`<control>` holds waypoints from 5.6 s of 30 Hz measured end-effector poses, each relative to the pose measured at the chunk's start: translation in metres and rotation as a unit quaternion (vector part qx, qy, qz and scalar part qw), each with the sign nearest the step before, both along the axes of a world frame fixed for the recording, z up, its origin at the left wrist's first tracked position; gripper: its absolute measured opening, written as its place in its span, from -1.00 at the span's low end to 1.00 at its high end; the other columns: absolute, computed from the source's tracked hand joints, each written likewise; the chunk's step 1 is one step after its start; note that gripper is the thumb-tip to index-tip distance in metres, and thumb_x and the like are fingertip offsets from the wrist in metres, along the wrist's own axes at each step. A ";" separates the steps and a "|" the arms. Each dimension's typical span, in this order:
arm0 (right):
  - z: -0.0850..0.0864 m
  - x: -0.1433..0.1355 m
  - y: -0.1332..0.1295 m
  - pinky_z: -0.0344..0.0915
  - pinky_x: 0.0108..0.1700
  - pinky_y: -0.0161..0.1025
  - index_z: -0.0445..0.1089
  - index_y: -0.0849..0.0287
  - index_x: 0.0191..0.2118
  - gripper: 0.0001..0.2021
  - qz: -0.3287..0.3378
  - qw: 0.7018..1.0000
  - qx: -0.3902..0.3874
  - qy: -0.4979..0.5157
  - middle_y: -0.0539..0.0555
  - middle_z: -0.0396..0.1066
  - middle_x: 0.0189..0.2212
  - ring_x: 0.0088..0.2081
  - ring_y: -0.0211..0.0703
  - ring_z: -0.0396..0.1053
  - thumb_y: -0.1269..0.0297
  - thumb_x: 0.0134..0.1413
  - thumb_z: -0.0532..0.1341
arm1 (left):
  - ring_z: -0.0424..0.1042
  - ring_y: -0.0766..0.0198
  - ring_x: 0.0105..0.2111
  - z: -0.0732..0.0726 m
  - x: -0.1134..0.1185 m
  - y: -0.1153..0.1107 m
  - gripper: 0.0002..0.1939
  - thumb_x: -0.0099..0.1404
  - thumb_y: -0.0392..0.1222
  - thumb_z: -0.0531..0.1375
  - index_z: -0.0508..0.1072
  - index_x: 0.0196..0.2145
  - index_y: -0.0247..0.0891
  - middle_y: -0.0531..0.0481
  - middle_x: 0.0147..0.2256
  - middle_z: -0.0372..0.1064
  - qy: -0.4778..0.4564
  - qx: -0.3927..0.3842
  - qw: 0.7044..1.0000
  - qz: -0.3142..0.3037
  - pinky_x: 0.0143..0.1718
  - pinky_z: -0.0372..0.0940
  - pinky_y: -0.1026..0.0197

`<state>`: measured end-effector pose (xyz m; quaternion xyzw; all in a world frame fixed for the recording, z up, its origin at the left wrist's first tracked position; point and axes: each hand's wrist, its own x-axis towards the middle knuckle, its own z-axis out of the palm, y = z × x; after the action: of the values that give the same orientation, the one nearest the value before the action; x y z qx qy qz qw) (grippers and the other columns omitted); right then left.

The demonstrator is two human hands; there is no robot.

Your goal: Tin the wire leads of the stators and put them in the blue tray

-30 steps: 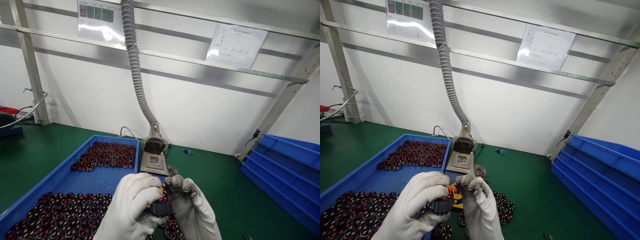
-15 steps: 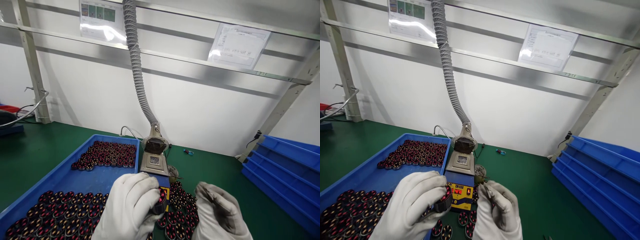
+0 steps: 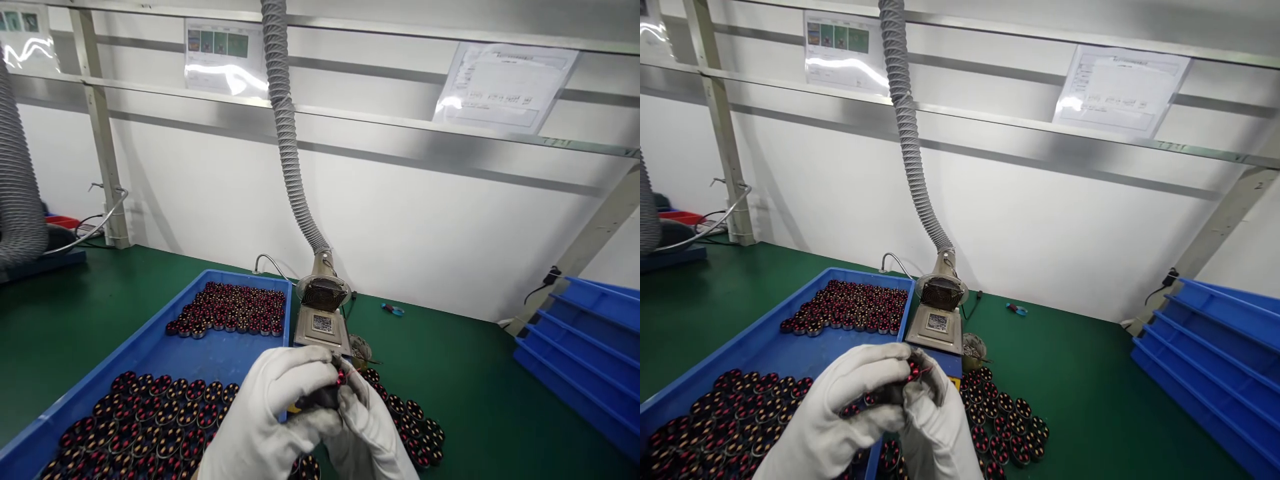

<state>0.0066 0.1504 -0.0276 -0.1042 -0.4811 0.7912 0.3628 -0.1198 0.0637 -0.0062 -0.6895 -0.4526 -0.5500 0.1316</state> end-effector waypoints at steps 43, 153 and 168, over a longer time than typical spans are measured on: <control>0.005 -0.013 -0.019 0.41 -0.43 -0.19 0.49 0.10 -0.32 -0.79 -0.007 0.998 -0.041 0.039 0.05 0.47 -0.54 -0.47 -0.13 0.46 0.19 -0.17 0.36 | 0.52 0.20 -0.32 0.004 0.000 -0.001 -0.89 0.07 -0.31 0.24 0.56 -0.41 -0.20 -0.02 -0.32 0.54 -0.388 -0.055 0.916 -0.080 -0.31 0.43 0.32; -0.028 -0.033 -0.045 0.38 -0.15 -0.13 0.32 -0.05 -0.14 -0.66 -0.485 0.745 0.457 0.005 0.04 0.38 -0.14 -0.14 -0.10 0.38 0.48 -0.05 0.20 | 0.40 0.21 -0.40 0.023 0.003 -0.005 -0.90 0.01 -0.26 0.21 0.54 -0.51 -0.30 -0.04 -0.48 0.46 -0.479 -0.259 0.824 -0.155 -0.36 0.30 0.25; -0.009 0.000 -0.019 0.41 -0.33 -0.26 0.40 0.08 -0.31 -0.71 -0.342 0.910 0.219 -0.085 0.11 0.46 -0.24 -0.28 -0.11 0.45 0.26 -0.25 0.40 | 0.44 0.08 -0.14 -0.036 -0.021 -0.040 -0.62 0.01 -0.18 0.31 0.51 -0.16 0.03 0.01 -0.14 0.49 -0.211 -0.242 0.942 0.097 -0.07 0.29 0.21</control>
<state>0.0064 0.1316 -0.0365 -0.2469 -0.6064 0.4818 0.5824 -0.1410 0.0240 -0.0420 -0.5218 -0.6539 -0.5412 -0.0851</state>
